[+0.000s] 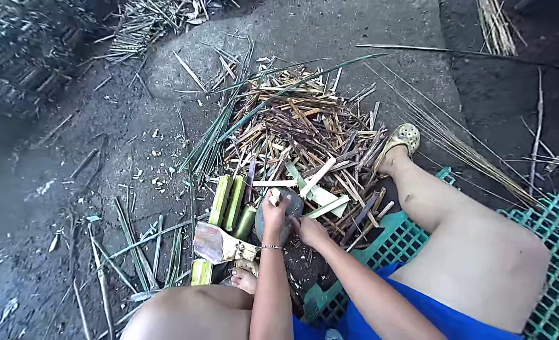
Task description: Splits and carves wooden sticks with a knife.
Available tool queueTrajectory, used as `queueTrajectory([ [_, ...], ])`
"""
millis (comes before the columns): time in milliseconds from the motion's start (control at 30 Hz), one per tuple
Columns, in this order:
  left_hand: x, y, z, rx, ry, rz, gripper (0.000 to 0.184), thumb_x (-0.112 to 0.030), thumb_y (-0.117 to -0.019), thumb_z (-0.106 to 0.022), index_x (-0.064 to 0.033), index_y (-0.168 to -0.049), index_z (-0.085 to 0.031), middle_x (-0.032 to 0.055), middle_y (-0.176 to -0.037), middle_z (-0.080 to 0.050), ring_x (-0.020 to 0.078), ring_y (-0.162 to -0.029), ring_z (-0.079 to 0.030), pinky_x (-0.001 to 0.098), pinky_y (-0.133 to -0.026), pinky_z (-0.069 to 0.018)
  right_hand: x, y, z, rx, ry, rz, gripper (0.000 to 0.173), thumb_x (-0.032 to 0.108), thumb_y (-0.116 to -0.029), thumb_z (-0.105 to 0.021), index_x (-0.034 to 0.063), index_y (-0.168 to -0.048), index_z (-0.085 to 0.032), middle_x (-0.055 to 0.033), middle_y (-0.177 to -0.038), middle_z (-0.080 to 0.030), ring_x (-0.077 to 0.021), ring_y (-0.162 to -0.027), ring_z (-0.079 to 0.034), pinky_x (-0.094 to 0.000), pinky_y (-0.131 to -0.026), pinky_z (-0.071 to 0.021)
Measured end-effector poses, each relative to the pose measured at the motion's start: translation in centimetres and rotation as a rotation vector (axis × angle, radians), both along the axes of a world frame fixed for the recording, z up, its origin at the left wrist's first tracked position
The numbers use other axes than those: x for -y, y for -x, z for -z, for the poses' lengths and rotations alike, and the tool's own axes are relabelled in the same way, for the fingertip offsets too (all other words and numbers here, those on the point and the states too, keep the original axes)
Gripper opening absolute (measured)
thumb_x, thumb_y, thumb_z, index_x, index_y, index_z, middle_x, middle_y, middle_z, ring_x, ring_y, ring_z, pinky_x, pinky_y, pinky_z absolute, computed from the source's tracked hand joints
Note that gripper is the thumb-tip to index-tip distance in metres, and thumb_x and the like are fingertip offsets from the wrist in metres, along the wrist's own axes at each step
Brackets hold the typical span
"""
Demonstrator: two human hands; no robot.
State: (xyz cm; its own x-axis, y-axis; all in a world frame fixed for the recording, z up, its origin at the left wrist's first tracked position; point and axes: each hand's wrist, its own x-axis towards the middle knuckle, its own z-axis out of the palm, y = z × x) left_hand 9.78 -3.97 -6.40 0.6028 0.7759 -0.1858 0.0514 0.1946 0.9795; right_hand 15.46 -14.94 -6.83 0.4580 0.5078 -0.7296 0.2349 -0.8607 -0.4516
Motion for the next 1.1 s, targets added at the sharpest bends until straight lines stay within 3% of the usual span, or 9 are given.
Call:
queueTrajectory([
  [200, -0.3, 0.5, 0.9, 0.069, -0.086, -0.209, 0.008, -0.001, -0.0967, -0.06, -0.0028, -0.09, -0.055, 0.0007, -0.08, -0.055, 0.0072, -0.076, -0.056, 0.0273, -0.074, -0.0501, -3.0, -0.4, -2.2, 0.053, 0.068, -0.117, 0.078, 0.064, -0.1058, -0.027, -0.0006, -0.123, -0.067, -0.023, -0.132, -0.064, -0.0378, -0.128, -0.06, -0.0607, -0.102, -0.0461],
  [400, 3.9, 2.1, 1.5, 0.229, -0.085, -0.34, 0.015, 0.001, -0.0885, -0.057, -0.0102, -0.08, -0.052, -0.008, -0.07, -0.053, 0.0003, -0.067, -0.055, 0.0197, -0.066, -0.05, 0.4, 2.1, -2.3, 0.021, 0.079, -0.094, 0.076, 0.064, -0.1058, -0.028, 0.0001, -0.118, -0.068, -0.0228, -0.124, -0.068, -0.0384, -0.121, -0.064, -0.0609, -0.097, -0.0493],
  [533, 4.2, 2.0, 2.0, 0.252, -0.183, -0.347, 0.014, 0.002, -0.0855, -0.058, -0.01, -0.079, -0.053, -0.0097, -0.069, -0.054, -0.0024, -0.064, -0.055, 0.0171, -0.063, -0.0499, -1.3, 2.7, -1.7, 0.012, 0.068, -0.095, 0.072, 0.061, -0.1072, -0.027, 0.0023, -0.123, -0.067, -0.0214, -0.128, -0.067, -0.038, -0.122, -0.063, -0.0606, -0.097, -0.0498],
  [633, 2.9, 2.3, -1.0, 0.418, -0.341, -0.396, 0.015, -0.004, -0.0875, -0.058, -0.0154, -0.077, -0.055, -0.0124, -0.071, -0.056, -0.0022, -0.068, -0.058, 0.0185, -0.066, -0.0528, -2.1, 1.4, 0.2, -0.042, -0.043, -0.098, 0.077, 0.061, -0.1071, -0.023, 0.0, -0.123, -0.067, -0.0238, -0.128, -0.066, -0.0393, -0.124, -0.062, -0.0621, -0.101, -0.0475],
  [733, 1.3, 3.2, -6.1, 0.631, -0.422, -0.269, 0.017, -0.015, -0.09, -0.065, -0.0235, -0.076, -0.058, -0.013, -0.075, -0.06, 0.0012, -0.076, -0.061, 0.0219, -0.074, -0.0532, -0.1, 1.2, 3.4, -0.169, -0.235, 0.103, 0.072, 0.055, -0.1097, -0.027, -0.0044, -0.116, -0.067, -0.0249, -0.104, -0.066, -0.0375, -0.097, -0.064, -0.0586, -0.089, -0.0489],
  [833, -0.5, 3.0, -7.3, 0.644, -0.361, -0.29, 0.017, -0.011, -0.0865, -0.066, -0.0211, -0.075, -0.058, -0.0109, -0.072, -0.061, 0.0031, -0.073, -0.063, 0.0233, -0.073, -0.0555, 2.3, 1.9, 4.0, -0.275, -0.32, 0.371, 0.065, 0.051, -0.1111, -0.027, -0.0018, -0.107, -0.064, -0.0083, -0.073, -0.053, -0.0196, -0.06, -0.051, -0.0392, -0.06, -0.0474],
  [933, -0.4, 2.2, -4.3, 0.324, -0.313, -0.338, 0.01, -0.002, -0.0917, -0.059, -0.0078, -0.086, -0.053, -0.0056, -0.076, -0.061, 0.0046, -0.074, -0.064, 0.0261, -0.074, -0.0581, 4.5, 2.7, 2.6, -0.312, -0.446, 0.672, 0.06, 0.047, -0.1124, -0.025, 0.0008, -0.091, -0.058, 0.0002, -0.058, -0.044, -0.0119, -0.047, -0.043, -0.0301, -0.048, -0.0427],
  [1033, 1.0, 0.8, 0.3, 0.069, -0.207, -0.329, 0.013, -0.004, -0.0918, -0.068, 0.0071, -0.095, -0.061, 0.0074, -0.081, -0.065, 0.012, -0.078, -0.064, 0.0321, -0.078, -0.056, 5.2, 1.8, 0.2, -0.28, -0.559, 0.861, 0.056, 0.044, -0.113, -0.025, 0.0035, -0.088, -0.054, 0.0019, -0.055, -0.043, -0.0095, -0.041, -0.042, -0.0268, -0.042, -0.0417],
  [1100, 1.9, 0.0, 2.1, 0.045, -0.216, -0.344, 0.014, -0.006, -0.0897, -0.072, 0.0042, -0.092, -0.063, 0.0039, -0.078, -0.067, 0.0078, -0.074, -0.065, 0.0279, -0.076, -0.0566, 5.6, 0.8, -1.8, -0.279, -0.62, 0.886, 0.052, 0.042, -0.1133, -0.024, 0.0057, -0.089, -0.052, 0.0032, -0.054, -0.044, -0.0072, -0.039, -0.042, -0.0237, -0.039, -0.0409],
])
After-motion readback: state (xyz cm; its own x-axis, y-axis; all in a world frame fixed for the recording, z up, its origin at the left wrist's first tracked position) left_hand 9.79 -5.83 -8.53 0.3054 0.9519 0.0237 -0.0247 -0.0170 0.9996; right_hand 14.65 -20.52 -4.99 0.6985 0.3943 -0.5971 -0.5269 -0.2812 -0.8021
